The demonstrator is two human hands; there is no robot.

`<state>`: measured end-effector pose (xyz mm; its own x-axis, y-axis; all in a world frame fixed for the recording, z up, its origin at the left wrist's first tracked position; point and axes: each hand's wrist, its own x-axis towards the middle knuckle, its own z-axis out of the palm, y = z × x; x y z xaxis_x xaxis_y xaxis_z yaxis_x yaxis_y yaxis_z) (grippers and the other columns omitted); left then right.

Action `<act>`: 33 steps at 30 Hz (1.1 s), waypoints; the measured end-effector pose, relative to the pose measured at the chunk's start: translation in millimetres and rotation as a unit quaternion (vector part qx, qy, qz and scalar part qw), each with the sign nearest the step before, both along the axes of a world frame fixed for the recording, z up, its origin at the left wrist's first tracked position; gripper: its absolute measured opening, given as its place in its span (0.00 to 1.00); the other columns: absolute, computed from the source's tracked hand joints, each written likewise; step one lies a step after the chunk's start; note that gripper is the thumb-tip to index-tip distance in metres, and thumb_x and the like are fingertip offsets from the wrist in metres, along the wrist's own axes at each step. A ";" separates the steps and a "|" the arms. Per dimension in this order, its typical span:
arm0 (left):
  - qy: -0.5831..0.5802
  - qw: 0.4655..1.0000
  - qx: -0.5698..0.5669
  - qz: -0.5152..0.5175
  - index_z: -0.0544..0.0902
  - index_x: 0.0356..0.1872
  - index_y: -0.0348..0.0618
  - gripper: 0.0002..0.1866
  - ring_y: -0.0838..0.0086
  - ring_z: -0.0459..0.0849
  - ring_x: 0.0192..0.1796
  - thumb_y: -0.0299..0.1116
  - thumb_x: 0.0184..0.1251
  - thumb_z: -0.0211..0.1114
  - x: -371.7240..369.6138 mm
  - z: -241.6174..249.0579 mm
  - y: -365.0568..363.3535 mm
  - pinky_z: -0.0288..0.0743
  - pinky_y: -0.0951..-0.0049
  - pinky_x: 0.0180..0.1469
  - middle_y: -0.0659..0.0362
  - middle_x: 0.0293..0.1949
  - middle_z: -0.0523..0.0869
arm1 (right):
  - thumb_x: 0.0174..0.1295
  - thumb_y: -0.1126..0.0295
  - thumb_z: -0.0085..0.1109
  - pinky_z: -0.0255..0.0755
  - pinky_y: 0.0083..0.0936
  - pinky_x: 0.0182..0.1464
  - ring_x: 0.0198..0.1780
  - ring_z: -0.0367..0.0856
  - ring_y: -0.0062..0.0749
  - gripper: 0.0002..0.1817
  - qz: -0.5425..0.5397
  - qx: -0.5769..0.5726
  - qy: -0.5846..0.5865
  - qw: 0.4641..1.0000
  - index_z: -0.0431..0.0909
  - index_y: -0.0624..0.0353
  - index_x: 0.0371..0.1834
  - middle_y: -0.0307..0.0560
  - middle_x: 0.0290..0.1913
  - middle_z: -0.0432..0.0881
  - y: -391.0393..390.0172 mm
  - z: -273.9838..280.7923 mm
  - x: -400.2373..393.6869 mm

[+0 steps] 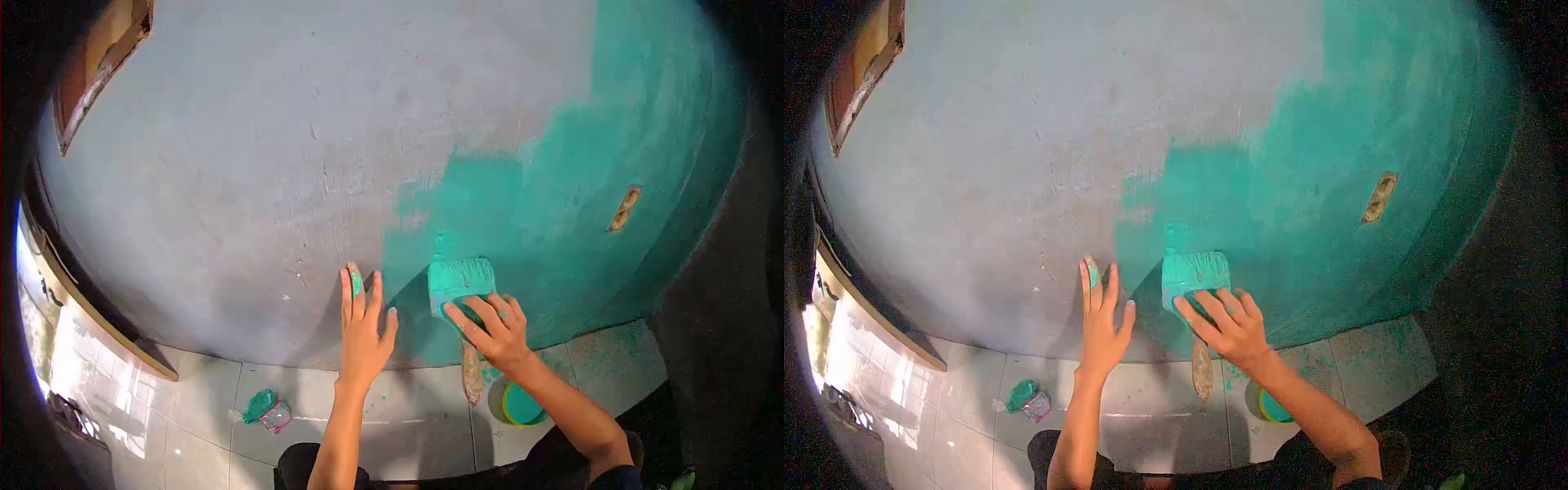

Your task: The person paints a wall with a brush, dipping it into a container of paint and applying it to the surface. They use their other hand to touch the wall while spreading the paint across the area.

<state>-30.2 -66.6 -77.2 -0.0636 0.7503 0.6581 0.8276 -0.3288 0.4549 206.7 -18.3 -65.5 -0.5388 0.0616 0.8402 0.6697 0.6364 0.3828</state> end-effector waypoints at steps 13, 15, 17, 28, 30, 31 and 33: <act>0.002 1.000 -0.007 -0.012 0.59 0.80 0.42 0.37 0.46 0.35 0.85 0.28 0.72 0.61 -1.8 -1.1 -0.8 0.43 0.48 0.81 0.40 0.83 0.43 | 0.54 0.68 0.65 0.72 0.35 0.47 0.49 0.75 0.33 0.26 0.015 -0.013 -0.010 1.000 0.85 0.39 0.60 0.37 0.50 0.80 -5.5 -1.7 9.8; -0.001 1.000 -0.011 -0.009 0.58 0.80 0.41 0.37 0.46 0.35 0.85 0.29 0.72 0.61 1.3 -3.3 -0.5 0.42 0.47 0.81 0.40 0.83 0.41 | 0.54 0.68 0.65 0.73 0.35 0.48 0.49 0.75 0.33 0.26 0.010 -0.009 -0.007 1.000 0.85 0.38 0.60 0.36 0.50 0.80 -7.7 -1.5 17.7; -0.002 1.000 -0.015 -0.006 0.57 0.81 0.41 0.38 0.46 0.35 0.85 0.30 0.72 0.61 5.3 -4.4 0.6 0.42 0.47 0.81 0.40 0.83 0.40 | 0.54 0.67 0.65 0.73 0.36 0.48 0.48 0.75 0.34 0.25 -0.001 -0.005 -0.005 1.000 0.85 0.37 0.59 0.36 0.50 0.80 -6.8 -3.3 25.7; -0.005 0.999 -0.016 -0.031 0.56 0.81 0.42 0.38 0.43 0.35 0.84 0.33 0.74 0.60 13.3 -11.9 0.6 0.41 0.44 0.80 0.40 0.83 0.37 | 0.53 0.66 0.65 0.73 0.37 0.48 0.50 0.75 0.34 0.23 -0.042 0.016 0.026 0.999 0.87 0.38 0.55 0.36 0.49 0.81 -1.5 -2.6 47.6; -0.002 0.999 -0.016 -0.030 0.56 0.81 0.42 0.37 0.43 0.35 0.84 0.33 0.74 0.60 19.5 -9.1 -1.2 0.41 0.44 0.80 0.40 0.83 0.38 | 0.53 0.66 0.65 0.73 0.37 0.48 0.49 0.76 0.34 0.23 -0.047 0.015 0.038 0.998 0.87 0.38 0.55 0.36 0.49 0.81 -1.0 4.0 49.9; 0.000 0.999 -0.018 -0.028 0.57 0.81 0.43 0.37 0.43 0.36 0.84 0.33 0.75 0.60 22.1 -8.6 -0.6 0.42 0.43 0.80 0.40 0.83 0.38 | 0.52 0.66 0.65 0.73 0.37 0.46 0.49 0.75 0.37 0.23 -0.040 -0.006 0.026 0.999 0.87 0.42 0.55 0.40 0.50 0.81 0.3 7.0 48.3; 0.003 0.999 -0.016 -0.035 0.57 0.81 0.43 0.36 0.43 0.36 0.84 0.33 0.75 0.60 25.4 -10.9 0.6 0.42 0.43 0.80 0.40 0.83 0.38 | 0.52 0.66 0.63 0.73 0.35 0.44 0.47 0.78 0.37 0.25 -0.037 -0.051 0.011 0.998 0.85 0.42 0.58 0.39 0.49 0.82 -0.8 7.9 42.4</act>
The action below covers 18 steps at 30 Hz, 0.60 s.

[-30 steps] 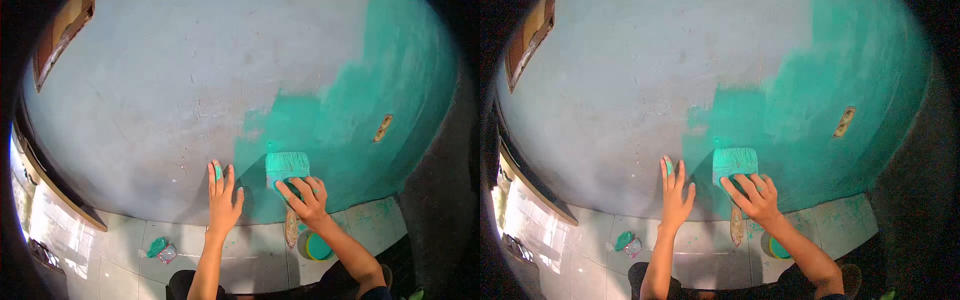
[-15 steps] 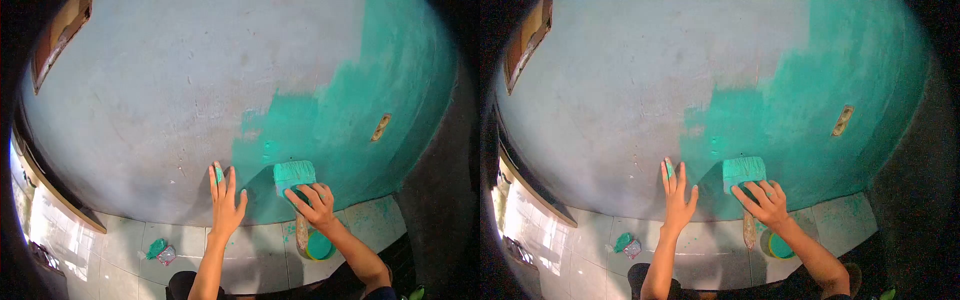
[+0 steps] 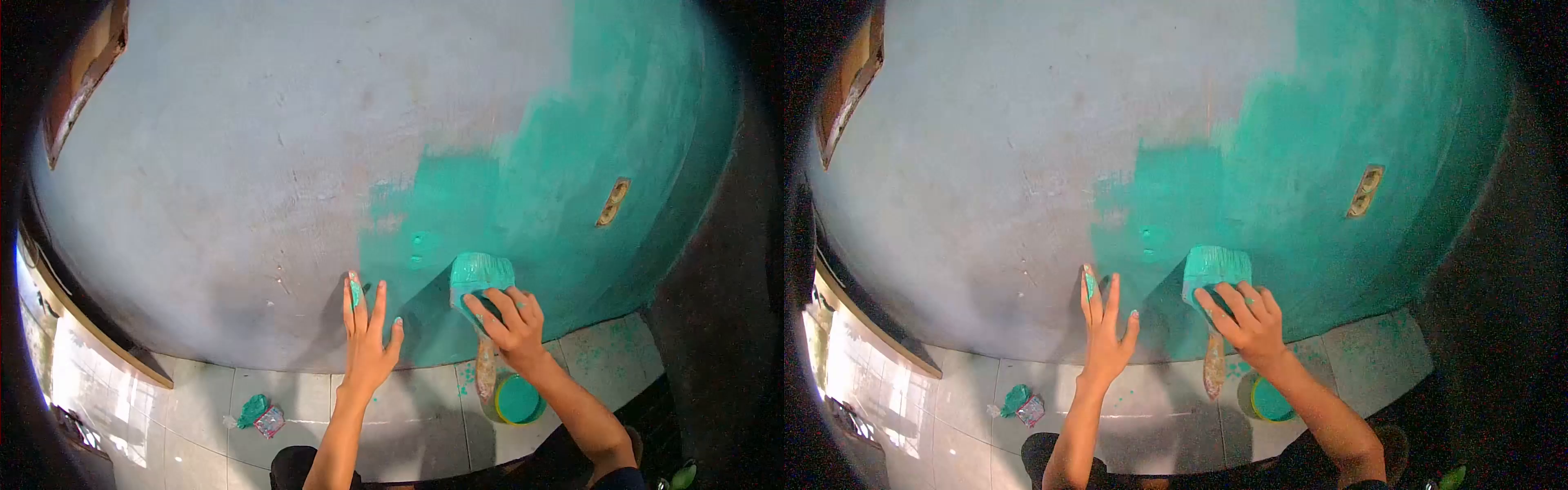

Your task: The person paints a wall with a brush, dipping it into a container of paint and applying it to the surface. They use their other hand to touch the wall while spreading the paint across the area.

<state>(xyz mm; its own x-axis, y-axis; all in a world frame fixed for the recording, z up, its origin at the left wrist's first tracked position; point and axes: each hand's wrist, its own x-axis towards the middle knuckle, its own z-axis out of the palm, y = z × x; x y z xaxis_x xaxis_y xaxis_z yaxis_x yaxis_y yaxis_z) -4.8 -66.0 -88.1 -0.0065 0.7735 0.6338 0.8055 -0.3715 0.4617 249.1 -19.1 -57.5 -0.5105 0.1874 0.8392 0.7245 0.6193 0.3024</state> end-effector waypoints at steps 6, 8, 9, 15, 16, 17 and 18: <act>-0.004 1.000 0.006 0.005 0.61 0.80 0.46 0.34 0.40 0.40 0.83 0.34 0.74 0.59 3.6 0.5 -1.6 0.44 0.43 0.80 0.39 0.83 0.41 | 0.52 0.68 0.63 0.72 0.34 0.41 0.48 0.78 0.37 0.25 0.031 -0.025 0.023 0.999 0.84 0.44 0.57 0.40 0.49 0.81 -6.8 7.0 5.1; -0.004 1.000 0.012 0.004 0.61 0.80 0.46 0.34 0.41 0.40 0.83 0.35 0.75 0.59 3.5 1.0 -1.9 0.44 0.43 0.80 0.39 0.83 0.41 | 0.52 0.68 0.63 0.72 0.33 0.41 0.48 0.78 0.37 0.25 0.030 -0.001 0.029 0.999 0.84 0.45 0.57 0.40 0.50 0.81 -7.4 11.5 3.8; -0.006 1.000 0.007 0.006 0.61 0.80 0.46 0.34 0.41 0.40 0.83 0.35 0.75 0.59 4.1 2.5 -2.7 0.44 0.43 0.80 0.39 0.83 0.41 | 0.52 0.68 0.63 0.72 0.33 0.41 0.48 0.78 0.38 0.24 0.028 0.022 0.034 0.999 0.83 0.45 0.57 0.40 0.50 0.81 -7.5 13.9 2.9; -0.005 1.000 -0.009 0.011 0.62 0.80 0.46 0.34 0.40 0.40 0.83 0.35 0.75 0.59 3.5 4.8 -5.1 0.44 0.44 0.80 0.39 0.83 0.41 | 0.53 0.68 0.62 0.72 0.33 0.41 0.50 0.78 0.38 0.24 0.023 -0.065 -0.012 0.998 0.83 0.46 0.57 0.41 0.51 0.80 -6.6 2.7 -4.9; 0.004 1.000 -0.006 0.016 0.62 0.80 0.46 0.34 0.40 0.41 0.83 0.35 0.75 0.59 3.1 3.7 -5.1 0.44 0.44 0.80 0.39 0.83 0.41 | 0.54 0.68 0.61 0.71 0.33 0.42 0.50 0.79 0.38 0.25 0.025 -0.068 -0.007 0.997 0.83 0.46 0.58 0.42 0.51 0.80 -9.3 3.0 -2.9; 0.004 1.000 -0.005 0.016 0.62 0.80 0.46 0.34 0.40 0.41 0.83 0.35 0.75 0.59 2.9 3.4 -4.5 0.44 0.44 0.80 0.39 0.83 0.41 | 0.54 0.68 0.61 0.71 0.33 0.42 0.50 0.79 0.38 0.25 0.024 -0.067 -0.007 0.997 0.83 0.46 0.58 0.42 0.51 0.80 -12.4 5.9 -1.3; 0.004 1.000 0.002 0.017 0.62 0.80 0.47 0.34 0.39 0.41 0.83 0.35 0.74 0.60 2.0 3.2 -3.8 0.45 0.44 0.80 0.39 0.83 0.41 | 0.54 0.68 0.61 0.71 0.33 0.43 0.50 0.79 0.39 0.25 0.023 -0.051 0.008 0.998 0.82 0.47 0.59 0.42 0.52 0.81 -15.2 9.9 -0.4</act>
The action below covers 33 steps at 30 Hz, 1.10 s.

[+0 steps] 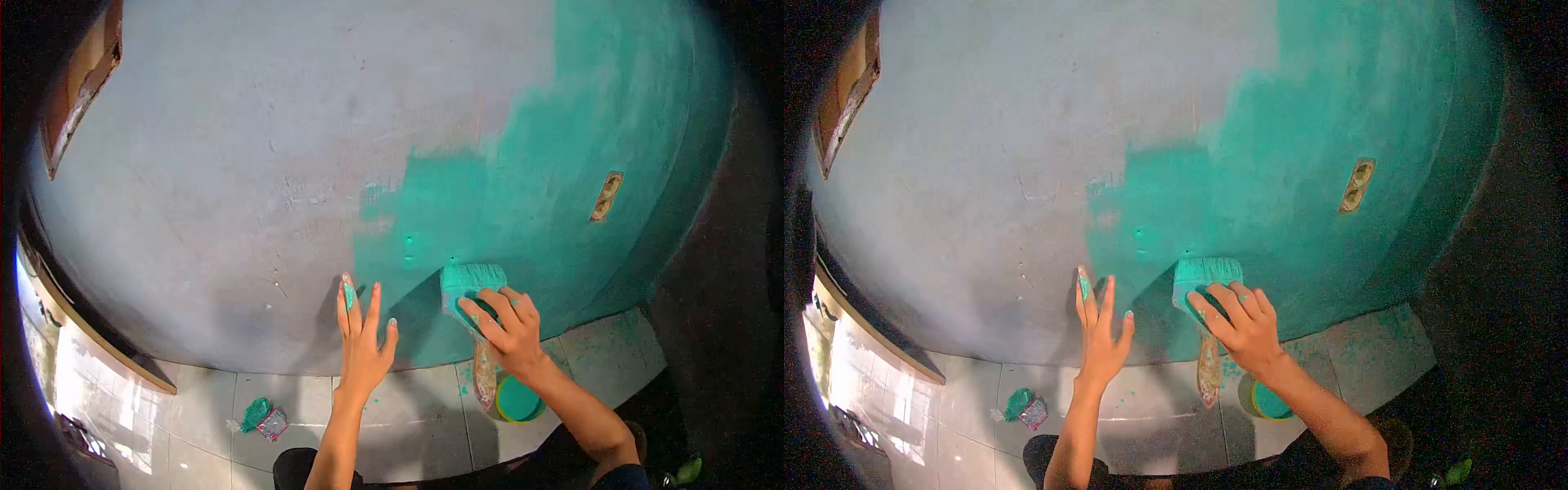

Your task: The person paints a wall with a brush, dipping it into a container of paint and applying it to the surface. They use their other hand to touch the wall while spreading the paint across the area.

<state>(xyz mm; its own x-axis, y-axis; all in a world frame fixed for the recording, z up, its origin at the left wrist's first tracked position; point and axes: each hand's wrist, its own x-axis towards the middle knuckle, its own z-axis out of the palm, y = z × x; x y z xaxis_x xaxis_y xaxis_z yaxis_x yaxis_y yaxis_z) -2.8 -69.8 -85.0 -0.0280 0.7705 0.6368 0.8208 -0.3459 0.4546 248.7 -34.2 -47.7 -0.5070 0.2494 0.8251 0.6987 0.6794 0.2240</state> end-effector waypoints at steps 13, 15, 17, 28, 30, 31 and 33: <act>-0.016 1.000 -0.001 0.001 0.61 0.80 0.47 0.35 0.41 0.40 0.83 0.33 0.74 0.60 -2.7 4.4 -1.5 0.46 0.44 0.80 0.39 0.83 0.41 | 0.49 0.71 0.66 0.73 0.37 0.45 0.50 0.78 0.44 0.29 0.011 -0.024 0.043 0.999 0.81 0.48 0.60 0.45 0.52 0.80 1.7 5.5 -5.3; -0.013 1.000 -0.002 0.003 0.61 0.80 0.47 0.35 0.41 0.40 0.83 0.33 0.74 0.60 -2.7 3.4 -0.8 0.46 0.44 0.80 0.39 0.83 0.41 | 0.46 0.73 0.67 0.73 0.38 0.46 0.50 0.78 0.45 0.31 0.015 -0.018 0.063 0.998 0.82 0.48 0.60 0.46 0.53 0.80 5.0 13.0 -6.2; -0.007 1.000 0.000 0.004 0.61 0.80 0.47 0.35 0.41 0.40 0.83 0.33 0.74 0.60 -1.8 3.1 0.5 0.46 0.44 0.80 0.39 0.83 0.41 | 0.46 0.73 0.67 0.74 0.38 0.46 0.50 0.78 0.45 0.31 -0.004 -0.009 0.085 0.996 0.82 0.48 0.60 0.46 0.53 0.80 6.8 19.9 -6.9; -0.019 1.000 -0.005 0.002 0.60 0.80 0.46 0.35 0.43 0.38 0.83 0.35 0.75 0.61 -4.2 6.7 -0.3 0.43 0.43 0.80 0.41 0.83 0.39 | 0.50 0.70 0.66 0.72 0.37 0.43 0.49 0.78 0.44 0.28 0.017 -0.025 0.024 0.999 0.82 0.49 0.60 0.44 0.51 0.79 1.0 -0.7 -2.1; -0.023 1.000 -0.006 0.001 0.60 0.80 0.47 0.36 0.43 0.37 0.83 0.35 0.75 0.61 -3.1 7.6 -0.1 0.43 0.43 0.80 0.41 0.83 0.39 | 0.50 0.70 0.66 0.72 0.37 0.43 0.48 0.78 0.44 0.28 0.014 -0.013 0.040 0.999 0.82 0.49 0.59 0.45 0.52 0.79 1.9 0.6 -3.0; -0.025 1.000 -0.009 -0.004 0.60 0.81 0.47 0.36 0.44 0.37 0.84 0.35 0.75 0.61 -1.9 7.5 0.3 0.43 0.43 0.80 0.41 0.83 0.39 | 0.50 0.70 0.66 0.72 0.37 0.43 0.48 0.78 0.44 0.28 0.013 -0.013 0.039 0.999 0.82 0.49 0.59 0.45 0.52 0.79 2.5 1.8 -3.3; -0.025 1.000 -0.003 -0.004 0.60 0.80 0.48 0.35 0.42 0.39 0.83 0.35 0.74 0.60 -1.8 4.5 1.1 0.44 0.44 0.80 0.41 0.83 0.39 | 0.49 0.70 0.66 0.72 0.37 0.42 0.48 0.78 0.44 0.28 0.014 -0.011 0.055 0.998 0.83 0.50 0.59 0.45 0.51 0.79 6.3 6.1 -7.1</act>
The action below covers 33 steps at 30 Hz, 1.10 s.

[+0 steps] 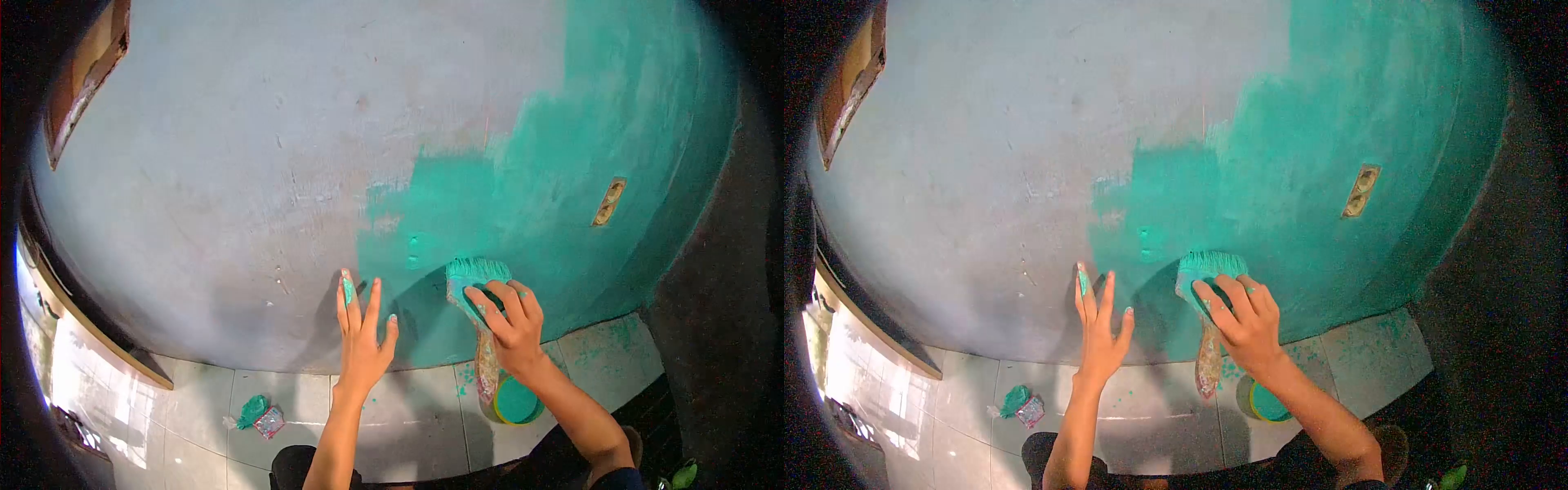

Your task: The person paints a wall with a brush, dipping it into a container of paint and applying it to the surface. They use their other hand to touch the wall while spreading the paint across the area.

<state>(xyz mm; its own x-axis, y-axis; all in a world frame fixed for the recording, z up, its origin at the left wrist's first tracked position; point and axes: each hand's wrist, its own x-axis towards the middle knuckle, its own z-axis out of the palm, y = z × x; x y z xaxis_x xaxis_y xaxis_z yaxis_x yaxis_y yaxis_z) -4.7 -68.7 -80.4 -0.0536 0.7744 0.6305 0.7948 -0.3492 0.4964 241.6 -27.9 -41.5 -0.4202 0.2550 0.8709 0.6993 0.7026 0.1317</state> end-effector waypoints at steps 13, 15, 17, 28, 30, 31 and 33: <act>0.012 1.000 -0.005 0.007 0.59 0.81 0.48 0.37 0.42 0.38 0.83 0.33 0.73 0.62 -7.6 1.6 -2.8 0.44 0.43 0.80 0.41 0.83 0.38 | 0.50 0.67 0.64 0.72 0.36 0.40 0.45 0.78 0.43 0.27 -0.018 0.062 0.018 0.998 0.83 0.49 0.59 0.45 0.49 0.80 4.8 6.6 3.5; 0.007 1.000 -0.002 0.003 0.59 0.81 0.48 0.37 0.43 0.38 0.83 0.32 0.73 0.62 -7.7 0.3 -0.9 0.44 0.43 0.80 0.41 0.83 0.38 | 0.50 0.68 0.64 0.71 0.33 0.38 0.45 0.78 0.41 0.27 -0.031 0.073 -0.009 0.997 0.84 0.48 0.59 0.44 0.49 0.80 -0.5 3.0 4.6; 0.004 1.000 -0.001 -0.002 0.59 0.81 0.48 0.36 0.43 0.38 0.83 0.32 0.73 0.62 -6.2 -0.2 0.3 0.44 0.43 0.80 0.41 0.83 0.38 | 0.50 0.69 0.64 0.70 0.32 0.37 0.45 0.78 0.41 0.27 -0.028 0.074 -0.021 0.997 0.84 0.48 0.58 0.44 0.48 0.80 2.1 0.0 4.1; -0.010 1.000 -0.013 -0.005 0.60 0.80 0.48 0.36 0.43 0.38 0.83 0.31 0.73 0.61 -5.6 3.2 -4.4 0.43 0.43 0.80 0.42 0.83 0.39 | 0.51 0.67 0.62 0.69 0.33 0.38 0.44 0.77 0.37 0.25 -0.034 0.074 -0.036 0.996 0.84 0.48 0.57 0.41 0.47 0.80 -6.5 -8.9 8.1; -0.004 1.000 -0.009 -0.005 0.60 0.80 0.48 0.36 0.43 0.38 0.84 0.31 0.73 0.61 -7.0 1.3 -3.2 0.43 0.43 0.80 0.42 0.83 0.39 | 0.52 0.65 0.62 0.70 0.33 0.40 0.45 0.78 0.38 0.24 -0.019 0.037 -0.078 0.996 0.84 0.48 0.56 0.42 0.47 0.81 -9.4 -17.4 8.5; 0.003 1.000 -0.005 -0.003 0.60 0.80 0.48 0.36 0.43 0.38 0.84 0.31 0.73 0.61 -7.4 0.9 -3.0 0.43 0.43 0.80 0.41 0.83 0.39 | 0.52 0.65 0.62 0.70 0.33 0.40 0.45 0.78 0.38 0.24 -0.021 0.037 -0.078 0.996 0.84 0.48 0.56 0.42 0.47 0.81 -10.0 -21.2 7.7; 0.001 1.000 -0.005 -0.004 0.60 0.80 0.48 0.36 0.43 0.38 0.84 0.31 0.73 0.61 -6.0 2.2 -3.6 0.43 0.43 0.80 0.41 0.83 0.39 | 0.52 0.66 0.62 0.71 0.33 0.42 0.46 0.78 0.39 0.26 0.005 0.009 -0.088 0.996 0.83 0.48 0.58 0.42 0.48 0.80 -9.3 -27.4 3.8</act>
